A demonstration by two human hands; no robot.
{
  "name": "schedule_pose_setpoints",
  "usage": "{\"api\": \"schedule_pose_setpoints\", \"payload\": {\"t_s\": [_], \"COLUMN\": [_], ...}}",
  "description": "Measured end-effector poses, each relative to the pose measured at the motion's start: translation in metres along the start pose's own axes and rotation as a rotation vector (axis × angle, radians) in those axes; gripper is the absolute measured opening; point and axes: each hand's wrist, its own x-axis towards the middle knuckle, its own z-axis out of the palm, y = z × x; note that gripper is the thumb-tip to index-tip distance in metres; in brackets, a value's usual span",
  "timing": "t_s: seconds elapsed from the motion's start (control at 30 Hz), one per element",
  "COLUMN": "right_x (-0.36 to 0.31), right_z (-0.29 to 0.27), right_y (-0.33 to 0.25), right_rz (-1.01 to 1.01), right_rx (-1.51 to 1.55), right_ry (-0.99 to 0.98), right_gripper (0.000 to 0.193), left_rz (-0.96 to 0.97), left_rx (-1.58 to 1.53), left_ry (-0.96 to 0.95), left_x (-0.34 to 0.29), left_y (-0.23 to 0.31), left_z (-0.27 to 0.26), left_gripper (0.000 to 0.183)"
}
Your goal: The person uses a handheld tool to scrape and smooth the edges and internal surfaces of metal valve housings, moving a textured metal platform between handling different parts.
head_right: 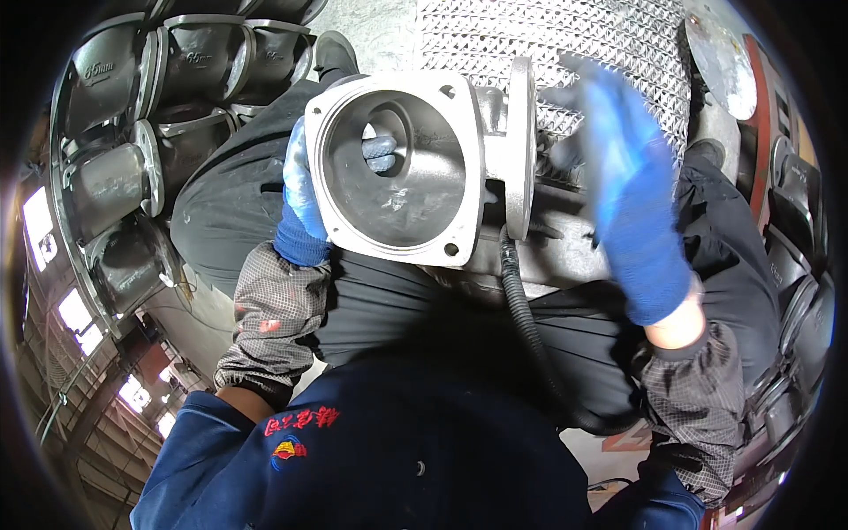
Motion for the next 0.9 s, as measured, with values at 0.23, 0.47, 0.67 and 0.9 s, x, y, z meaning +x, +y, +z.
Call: {"api": "schedule_pose_setpoints", "payload": {"t_s": [0.23, 0.47, 0.67, 0.9], "right_x": [-0.041, -0.103, -0.082, -0.068], "right_z": [0.005, 0.075, 0.073, 0.082], "right_y": [-0.064, -0.064, -0.083, -0.098], "right_rz": [0.127, 0.343, 0.429, 0.723], "right_rx": [0.560, 0.627, 0.550, 0.628], "right_ry": [-0.570, -0.269, -0.390, -0.442], "right_gripper": [0.048, 0.041, 0.038, 0.043], "left_rz": [-0.018, -0.129, -0.219, -0.018], "left_rx": [0.071, -0.134, -0.290, 0.148], "left_ry": [-0.023, 0.035, 0.031, 0.059], "left_x": [0.001, 0.003, -0.005, -0.010], "left_y": [-0.010, -0.005, 0.009, 0.003], "left_z": [-0.021, 0.000, 0.018, 0.009], "left_gripper": [0.068, 0.050, 0.046, 0.052]}}
